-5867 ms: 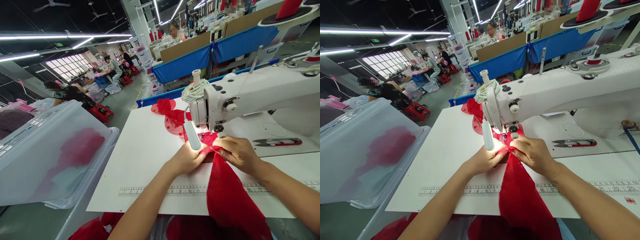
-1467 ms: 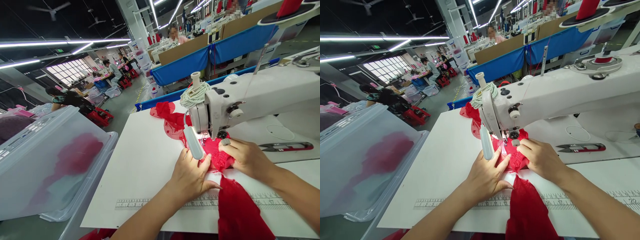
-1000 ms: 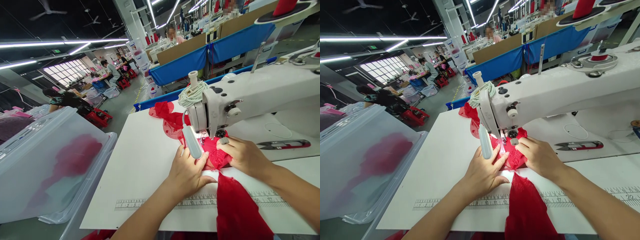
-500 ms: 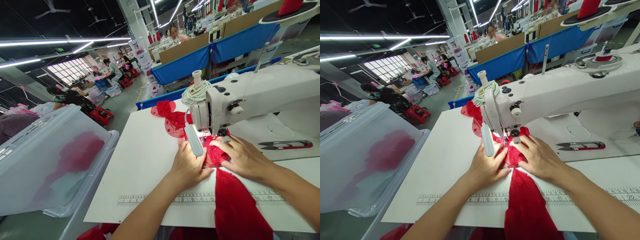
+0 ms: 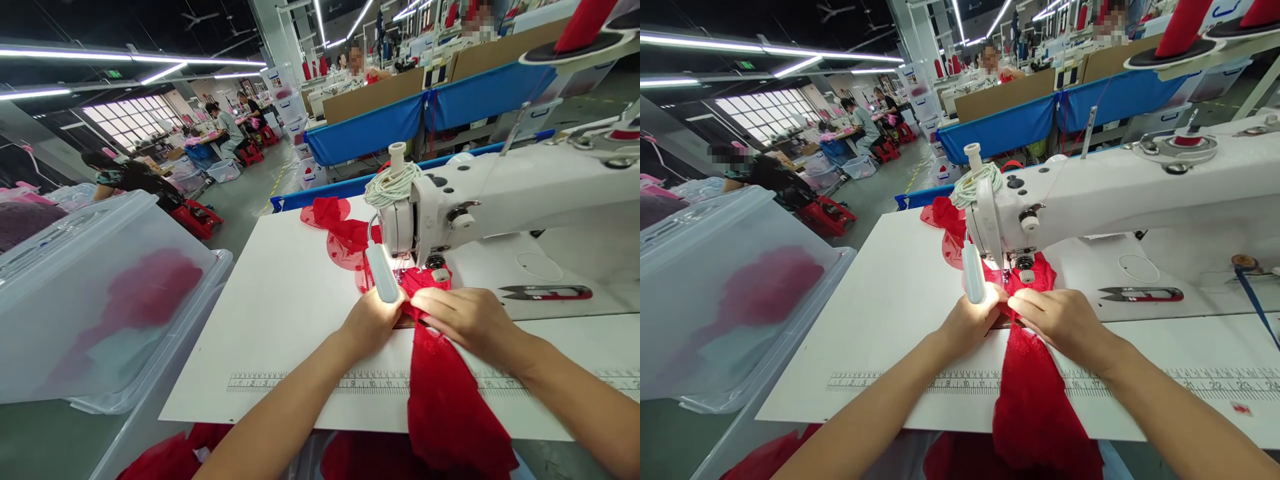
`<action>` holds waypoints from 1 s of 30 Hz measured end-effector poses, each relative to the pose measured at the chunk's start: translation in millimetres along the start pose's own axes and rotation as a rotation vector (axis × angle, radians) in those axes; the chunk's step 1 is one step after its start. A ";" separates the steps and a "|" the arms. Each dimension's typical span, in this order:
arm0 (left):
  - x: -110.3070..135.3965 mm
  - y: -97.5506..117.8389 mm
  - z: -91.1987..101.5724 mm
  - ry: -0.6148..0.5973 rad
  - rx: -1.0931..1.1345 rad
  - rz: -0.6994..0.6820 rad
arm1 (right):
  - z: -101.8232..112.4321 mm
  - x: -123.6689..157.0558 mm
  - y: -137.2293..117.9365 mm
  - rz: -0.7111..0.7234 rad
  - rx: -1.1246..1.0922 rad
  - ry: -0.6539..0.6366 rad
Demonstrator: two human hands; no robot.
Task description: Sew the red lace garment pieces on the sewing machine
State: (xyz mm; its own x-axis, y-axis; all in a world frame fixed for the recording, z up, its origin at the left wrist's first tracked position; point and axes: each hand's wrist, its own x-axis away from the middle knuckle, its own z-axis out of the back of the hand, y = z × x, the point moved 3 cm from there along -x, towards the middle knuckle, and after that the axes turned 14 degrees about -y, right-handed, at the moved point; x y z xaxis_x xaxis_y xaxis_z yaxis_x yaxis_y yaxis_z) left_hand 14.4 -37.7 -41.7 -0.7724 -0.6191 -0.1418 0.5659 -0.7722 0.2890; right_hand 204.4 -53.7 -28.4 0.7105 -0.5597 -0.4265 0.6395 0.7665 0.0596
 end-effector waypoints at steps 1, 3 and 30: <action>-0.3 -0.4 0.8 0.012 0.035 0.004 | -1.0 0.4 0.3 0.023 -0.022 -0.035; -0.3 -1.7 3.1 0.051 0.132 0.031 | -3.3 2.0 3.0 0.042 -0.040 -0.095; -6.2 -5.9 4.3 0.143 0.409 0.258 | -8.1 -13.6 1.2 -0.110 -0.278 0.159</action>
State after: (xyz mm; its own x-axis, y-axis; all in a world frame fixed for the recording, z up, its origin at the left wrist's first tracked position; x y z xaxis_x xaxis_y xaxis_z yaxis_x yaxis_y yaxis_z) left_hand 14.6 -28.6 -38.4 -0.5587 -0.8180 -0.1367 0.5520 -0.4898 0.6748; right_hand 193.2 -42.6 -29.8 0.5734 -0.6042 -0.5532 0.5892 0.7734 -0.2339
